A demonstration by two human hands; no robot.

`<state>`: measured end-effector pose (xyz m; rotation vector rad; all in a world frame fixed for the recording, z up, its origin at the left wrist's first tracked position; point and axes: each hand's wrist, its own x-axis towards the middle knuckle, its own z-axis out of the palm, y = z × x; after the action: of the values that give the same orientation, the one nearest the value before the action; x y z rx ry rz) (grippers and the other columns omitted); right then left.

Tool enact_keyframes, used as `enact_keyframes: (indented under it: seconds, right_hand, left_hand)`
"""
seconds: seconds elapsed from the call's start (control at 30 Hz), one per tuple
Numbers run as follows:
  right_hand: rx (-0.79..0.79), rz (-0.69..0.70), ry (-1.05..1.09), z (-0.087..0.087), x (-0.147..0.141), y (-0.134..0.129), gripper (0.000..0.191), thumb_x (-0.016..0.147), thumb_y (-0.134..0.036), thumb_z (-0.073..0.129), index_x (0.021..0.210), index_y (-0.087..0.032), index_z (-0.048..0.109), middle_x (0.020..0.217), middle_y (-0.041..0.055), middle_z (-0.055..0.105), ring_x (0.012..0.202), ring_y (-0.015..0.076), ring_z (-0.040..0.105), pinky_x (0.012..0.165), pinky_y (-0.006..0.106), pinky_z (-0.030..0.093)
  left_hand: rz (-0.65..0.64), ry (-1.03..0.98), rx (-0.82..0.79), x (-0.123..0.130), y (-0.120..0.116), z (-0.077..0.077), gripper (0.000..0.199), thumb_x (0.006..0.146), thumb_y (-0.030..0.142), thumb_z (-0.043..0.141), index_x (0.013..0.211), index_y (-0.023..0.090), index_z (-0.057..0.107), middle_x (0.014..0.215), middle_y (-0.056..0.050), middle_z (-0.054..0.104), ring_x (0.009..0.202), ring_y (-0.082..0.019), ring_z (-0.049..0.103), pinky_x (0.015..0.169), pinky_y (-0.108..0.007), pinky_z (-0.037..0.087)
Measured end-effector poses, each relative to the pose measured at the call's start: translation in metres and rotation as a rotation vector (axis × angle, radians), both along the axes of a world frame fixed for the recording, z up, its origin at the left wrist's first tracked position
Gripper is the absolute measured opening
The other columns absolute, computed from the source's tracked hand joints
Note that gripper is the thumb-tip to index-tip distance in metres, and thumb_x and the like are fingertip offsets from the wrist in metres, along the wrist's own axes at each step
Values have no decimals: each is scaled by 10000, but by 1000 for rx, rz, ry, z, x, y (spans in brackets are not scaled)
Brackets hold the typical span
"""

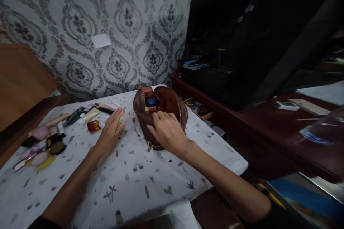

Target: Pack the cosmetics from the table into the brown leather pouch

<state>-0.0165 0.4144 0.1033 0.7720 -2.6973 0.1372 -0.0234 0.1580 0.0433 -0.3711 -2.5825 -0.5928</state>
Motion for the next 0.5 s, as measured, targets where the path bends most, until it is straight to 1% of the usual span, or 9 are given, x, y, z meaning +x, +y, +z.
enact_keyframes:
  seconds: [0.13,0.23,0.37,0.5]
  right_hand:
    - [-7,-9,63,-7,-1,-1,279,987,-339,511,1086,-96,605,1054,177,671,1001,301,611,864,391,397]
    - [-34,10,163,-16,-5,-2,307,972,-315,511,1155,-84,594,1047,176,672,984,306,609,861,399,403]
    - [-79,41,270,-26,-8,-5,370,963,-305,480,1234,-68,567,1086,198,667,1001,323,596,892,434,414]
    - [-146,69,308,-32,-8,-8,432,963,-294,443,1317,-59,520,1186,229,641,1095,347,568,948,487,410]
  left_hand:
    - [152,-17,-88,15,-26,-12,511,1021,460,338,1443,191,441,1596,-137,370,1524,-249,245,1228,-529,220]
    - [313,-69,-154,24,-44,-19,517,1018,437,351,1463,181,413,1619,-158,315,1538,-277,197,1217,-573,195]
    - [556,-136,-211,32,-66,-21,549,1012,426,360,1484,145,377,1637,-200,241,1545,-318,150,1184,-671,155]
    - [765,-180,-219,36,-85,-21,615,1009,463,335,1509,105,340,1636,-239,204,1544,-355,122,1159,-718,141]
